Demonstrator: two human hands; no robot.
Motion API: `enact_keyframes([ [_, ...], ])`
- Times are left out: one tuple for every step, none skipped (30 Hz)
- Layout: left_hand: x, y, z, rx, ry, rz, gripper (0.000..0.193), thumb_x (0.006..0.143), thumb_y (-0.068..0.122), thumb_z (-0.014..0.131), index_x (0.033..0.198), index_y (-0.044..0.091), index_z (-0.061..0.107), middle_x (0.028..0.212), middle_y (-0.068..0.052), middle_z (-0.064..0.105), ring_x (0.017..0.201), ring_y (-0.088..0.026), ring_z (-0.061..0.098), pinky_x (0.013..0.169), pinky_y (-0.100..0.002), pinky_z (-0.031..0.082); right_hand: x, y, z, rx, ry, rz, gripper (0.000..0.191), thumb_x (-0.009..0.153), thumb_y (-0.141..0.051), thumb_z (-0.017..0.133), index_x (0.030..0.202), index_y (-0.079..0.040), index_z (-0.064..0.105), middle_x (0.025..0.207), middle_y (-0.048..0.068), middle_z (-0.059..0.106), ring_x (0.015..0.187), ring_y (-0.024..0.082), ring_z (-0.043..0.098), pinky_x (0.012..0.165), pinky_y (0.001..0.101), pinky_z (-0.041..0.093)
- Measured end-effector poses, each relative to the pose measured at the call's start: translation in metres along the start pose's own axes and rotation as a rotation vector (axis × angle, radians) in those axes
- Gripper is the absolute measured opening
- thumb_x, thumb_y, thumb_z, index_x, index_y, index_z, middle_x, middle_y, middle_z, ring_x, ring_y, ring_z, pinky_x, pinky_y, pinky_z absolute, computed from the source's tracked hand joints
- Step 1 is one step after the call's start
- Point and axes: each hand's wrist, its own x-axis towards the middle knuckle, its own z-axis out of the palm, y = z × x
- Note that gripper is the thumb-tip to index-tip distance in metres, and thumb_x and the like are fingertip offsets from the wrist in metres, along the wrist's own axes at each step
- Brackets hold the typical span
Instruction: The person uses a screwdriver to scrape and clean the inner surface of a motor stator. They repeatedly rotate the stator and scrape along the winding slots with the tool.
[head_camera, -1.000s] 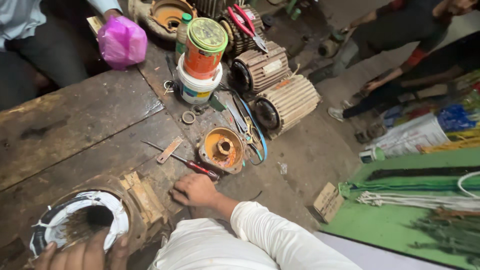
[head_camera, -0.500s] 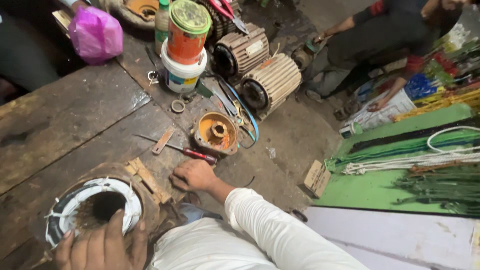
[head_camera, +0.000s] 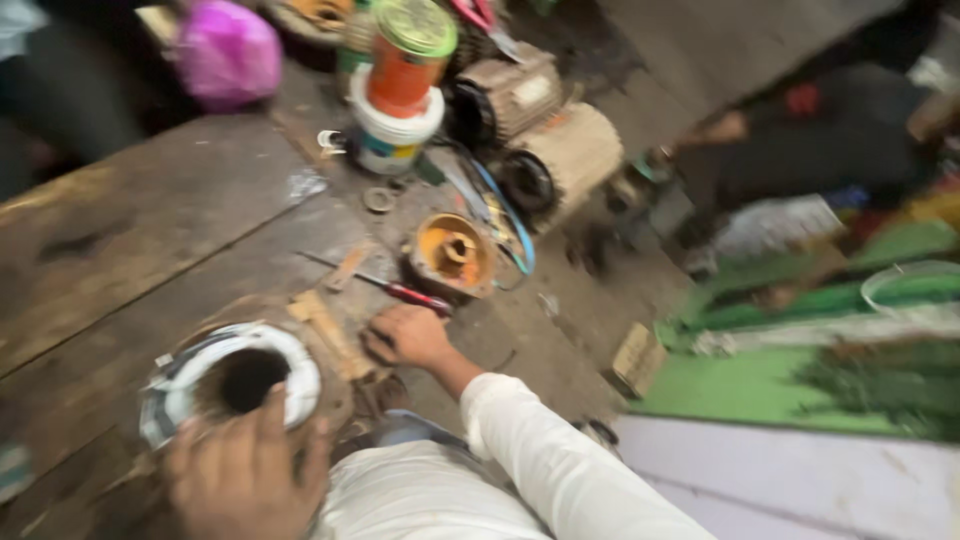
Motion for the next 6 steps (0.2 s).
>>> enact_keyframes([
  [0.003,0.000,-0.003,-0.012,-0.014,0.006,0.044,0.088,0.037,0.073,0.115,0.002,0.073,0.089,-0.014,0.068,0.085,-0.031,0.066,0.106,-0.053,0.045,0.001,0.002,0.004,-0.001,-0.009,-0.009,0.020,0.085,-0.031,0.071,0.092,-0.012,0.070,0.085,0.007,0.069,0.080,0.029,0.069,0.071,0.0423,0.055],
  [0.004,-0.002,-0.005,-0.015,-0.029,0.005,0.046,0.087,0.036,0.072,0.116,0.000,0.071,0.091,-0.016,0.068,0.086,-0.031,0.066,0.104,-0.053,0.045,-0.001,0.004,0.010,0.004,-0.111,0.078,0.019,0.084,-0.031,0.074,0.089,-0.013,0.071,0.083,0.008,0.069,0.082,0.030,0.070,0.073,0.0435,0.055],
  [0.004,-0.003,-0.007,-0.039,-0.044,-0.010,0.044,0.087,0.035,0.072,0.115,0.001,0.070,0.094,-0.014,0.069,0.088,-0.030,0.066,0.104,-0.052,0.046,0.001,0.007,0.015,0.068,-0.016,-0.036,0.027,0.075,-0.028,0.071,0.098,-0.015,0.072,0.097,0.006,0.073,0.091,0.028,0.071,0.081,0.0424,0.056],
  [0.001,-0.004,-0.008,-0.059,-0.066,-0.032,0.043,0.088,0.034,0.072,0.115,0.001,0.069,0.096,-0.013,0.070,0.090,-0.029,0.066,0.104,-0.051,0.046,0.000,0.006,0.022,-0.042,-0.074,0.028,0.029,0.066,-0.033,0.078,0.084,-0.012,0.068,0.089,0.009,0.072,0.087,0.031,0.070,0.077,0.0441,0.055],
  [0.000,-0.010,-0.009,-0.068,-0.114,-0.014,0.044,0.088,0.036,0.072,0.115,0.001,0.069,0.093,-0.013,0.069,0.091,-0.028,0.065,0.105,-0.051,0.045,-0.001,0.006,0.028,-0.062,-0.199,0.089,0.044,0.053,-0.039,0.083,0.081,-0.009,0.067,0.085,0.014,0.071,0.084,0.035,0.069,0.075,0.0467,0.054],
  [-0.002,-0.014,-0.011,-0.077,-0.159,-0.006,0.046,0.088,0.038,0.072,0.115,0.000,0.070,0.091,-0.012,0.069,0.092,-0.028,0.065,0.106,-0.051,0.045,-0.004,0.023,0.010,-0.010,-0.232,0.030,0.044,0.053,-0.039,0.083,0.081,-0.009,0.067,0.085,0.014,0.071,0.084,0.035,0.069,0.075,0.0467,0.054],
])
